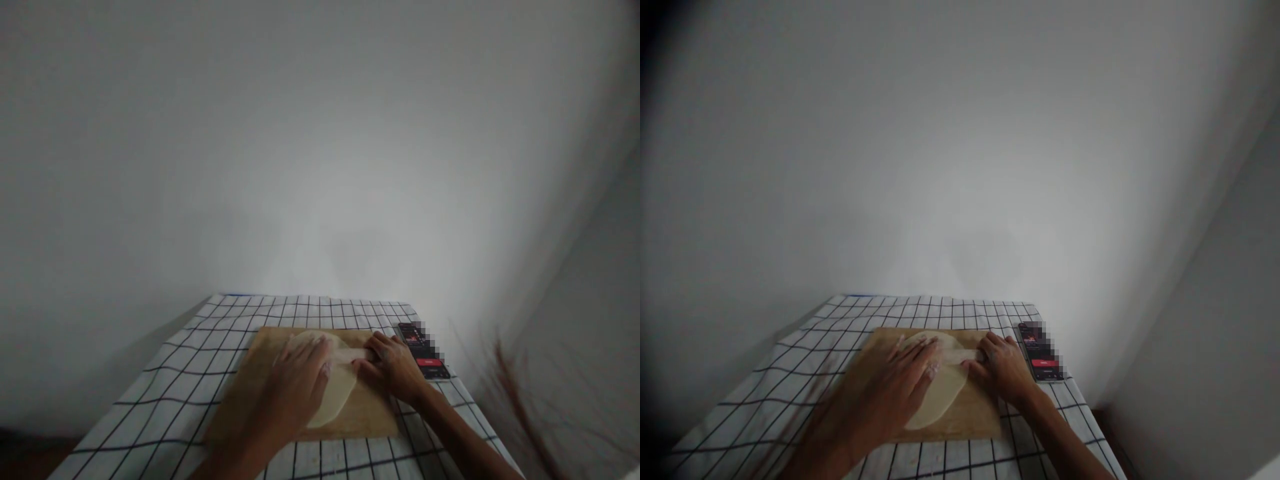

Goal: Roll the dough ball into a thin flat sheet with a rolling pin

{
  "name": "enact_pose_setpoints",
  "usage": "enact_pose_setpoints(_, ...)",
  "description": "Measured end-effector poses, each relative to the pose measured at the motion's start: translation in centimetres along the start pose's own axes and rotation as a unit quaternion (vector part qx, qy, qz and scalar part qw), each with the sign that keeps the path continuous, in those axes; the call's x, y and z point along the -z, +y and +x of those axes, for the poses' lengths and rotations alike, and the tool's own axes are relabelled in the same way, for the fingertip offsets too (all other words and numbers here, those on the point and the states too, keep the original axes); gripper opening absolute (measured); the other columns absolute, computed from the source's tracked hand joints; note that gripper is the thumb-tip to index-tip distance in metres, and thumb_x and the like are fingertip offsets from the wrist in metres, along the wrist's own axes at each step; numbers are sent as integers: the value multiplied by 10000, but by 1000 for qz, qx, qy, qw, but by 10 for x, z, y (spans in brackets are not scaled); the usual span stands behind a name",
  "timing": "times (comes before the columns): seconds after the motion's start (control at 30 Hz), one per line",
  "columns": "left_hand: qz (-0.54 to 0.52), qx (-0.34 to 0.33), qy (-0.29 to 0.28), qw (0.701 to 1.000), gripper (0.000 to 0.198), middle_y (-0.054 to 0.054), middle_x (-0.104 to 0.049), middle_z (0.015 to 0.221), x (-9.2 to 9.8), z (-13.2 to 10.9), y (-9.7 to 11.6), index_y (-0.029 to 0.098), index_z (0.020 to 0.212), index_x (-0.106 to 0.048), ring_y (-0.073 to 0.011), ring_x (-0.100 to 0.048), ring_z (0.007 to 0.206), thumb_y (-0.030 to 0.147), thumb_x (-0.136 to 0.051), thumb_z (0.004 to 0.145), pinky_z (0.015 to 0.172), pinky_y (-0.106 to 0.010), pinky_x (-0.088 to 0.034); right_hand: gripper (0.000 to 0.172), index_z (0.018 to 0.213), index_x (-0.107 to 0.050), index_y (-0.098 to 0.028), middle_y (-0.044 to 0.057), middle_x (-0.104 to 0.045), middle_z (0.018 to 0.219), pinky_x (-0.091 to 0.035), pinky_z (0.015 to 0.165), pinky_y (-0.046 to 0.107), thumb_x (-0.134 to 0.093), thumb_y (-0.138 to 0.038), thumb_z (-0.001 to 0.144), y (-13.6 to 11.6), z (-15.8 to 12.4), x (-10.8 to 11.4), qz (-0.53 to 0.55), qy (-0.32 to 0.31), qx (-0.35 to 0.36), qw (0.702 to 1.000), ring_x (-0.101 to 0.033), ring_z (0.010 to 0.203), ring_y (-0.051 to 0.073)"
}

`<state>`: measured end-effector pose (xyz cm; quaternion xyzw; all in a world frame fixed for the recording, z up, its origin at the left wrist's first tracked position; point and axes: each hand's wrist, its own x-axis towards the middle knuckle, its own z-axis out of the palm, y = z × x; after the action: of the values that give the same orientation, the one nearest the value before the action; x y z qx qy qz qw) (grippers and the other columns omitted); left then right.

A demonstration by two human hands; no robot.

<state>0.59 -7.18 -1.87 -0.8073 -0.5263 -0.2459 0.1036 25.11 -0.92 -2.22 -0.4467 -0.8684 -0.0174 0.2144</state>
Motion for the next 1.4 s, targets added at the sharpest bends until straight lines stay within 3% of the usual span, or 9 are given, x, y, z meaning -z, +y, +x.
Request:
enact_pose_setpoints(0.17, 62, -9, -50, 997, 435, -143, -523, 1472, -21, 34, -49, 133, 1385, -518, -266, -437, 1406, 235, -321, 1010, 1157, -488, -372, 435, 911, -634, -215, 78, -631, 997, -451, 823, 327, -482, -619, 962, -13, 28, -10, 17, 12, -41, 999, -594, 979, 231)
enact_pose_setpoints(0.3, 75, -33, -114, 990, 411, -89, -485, 1513, -43, 74, -70, 213, 1311, -598, -319, -397, 1426, 217, -328, 1001, 1172, -601, -275, 315, 1004, -636, -224, 109, -634, 1069, -444, 908, 367, -428, -459, 1028, 1, 41, -20, -5, 25, -71, 997, -573, 1050, 248)
enact_pose_setpoints(0.4, 71, -30, -142, 987, 429, -86, -512, 1494, -63, 108, -82, 239, 1373, -552, -355, -409, 1411, 279, -325, 1012, 1126, -636, -313, 304, 1011, -621, -211, 109, -640, 1050, -451, 892, 351, -379, -390, 1048, 15, 44, -28, 1, 37, -109, 993, -589, 1021, 242)
enact_pose_setpoints(0.57, 62, -35, -177, 982, 470, -85, -487, 1512, -91, 143, -102, 217, 1439, -493, -306, -442, 1395, 334, -310, 1022, 1129, -478, -365, 252, 971, -585, -203, 97, -646, 1016, -438, 820, 308, -363, -298, 1042, 24, 42, -35, 35, 61, -145, 987, -609, 948, 223)
enact_pose_setpoints(0.7, 69, -58, -170, 981, 468, -74, -496, 1504, -87, 133, -102, 199, 1414, -527, -268, -413, 1420, 271, -298, 1013, 1171, -440, -316, 210, 1047, -572, -198, 73, -657, 1051, -423, 784, 286, -364, -222, 1025, 20, 37, -31, 83, 48, -139, 986, -618, 924, 198)
enact_pose_setpoints(0.97, 97, -96, -136, 981, 493, -120, -419, 1544, -37, 65, -75, 120, 1403, -519, -259, -360, 1452, 257, -261, 1006, 1197, -459, -301, 286, 994, -617, -209, 86, -677, 1022, -436, 889, 309, -356, -315, 1043, 7, 30, -23, 49, 40, -101, 993, -614, 1015, 222)
enact_pose_setpoints(1.07, 102, -95, -76, 987, 540, -103, -411, 1555, -45, 40, -76, 134, 1506, -366, -223, -427, 1414, 323, -285, 1007, 1163, -410, -362, 327, 994, -636, -214, 75, -694, 1015, -454, 866, 314, -352, -367, 1046, 0, 28, -17, 48, 38, -95, 994, -629, 999, 220)
enact_pose_setpoints(1.2, 104, -47, -7, 993, 549, -51, -413, 1562, -70, 26, -87, 236, 1516, -350, -244, -492, 1353, 392, -314, 990, 1114, -476, -390, 366, 1021, -649, -229, 53, -707, 1057, -466, 833, 312, -337, -417, 1049, -4, 28, -10, 51, 20, -93, 994, -643, 992, 207)
enact_pose_setpoints(1.4, 27, 4, -69, 997, 533, -12, -490, 1517, -76, 47, -96, 236, 1460, -447, -186, -471, 1368, 449, -267, 1005, 1166, -373, -345, 393, 1089, -649, -213, 79, -693, 1119, -468, 875, 332, -336, -448, 1048, -1, 29, -7, 42, -8, -94, 995, -626, 1056, 213)
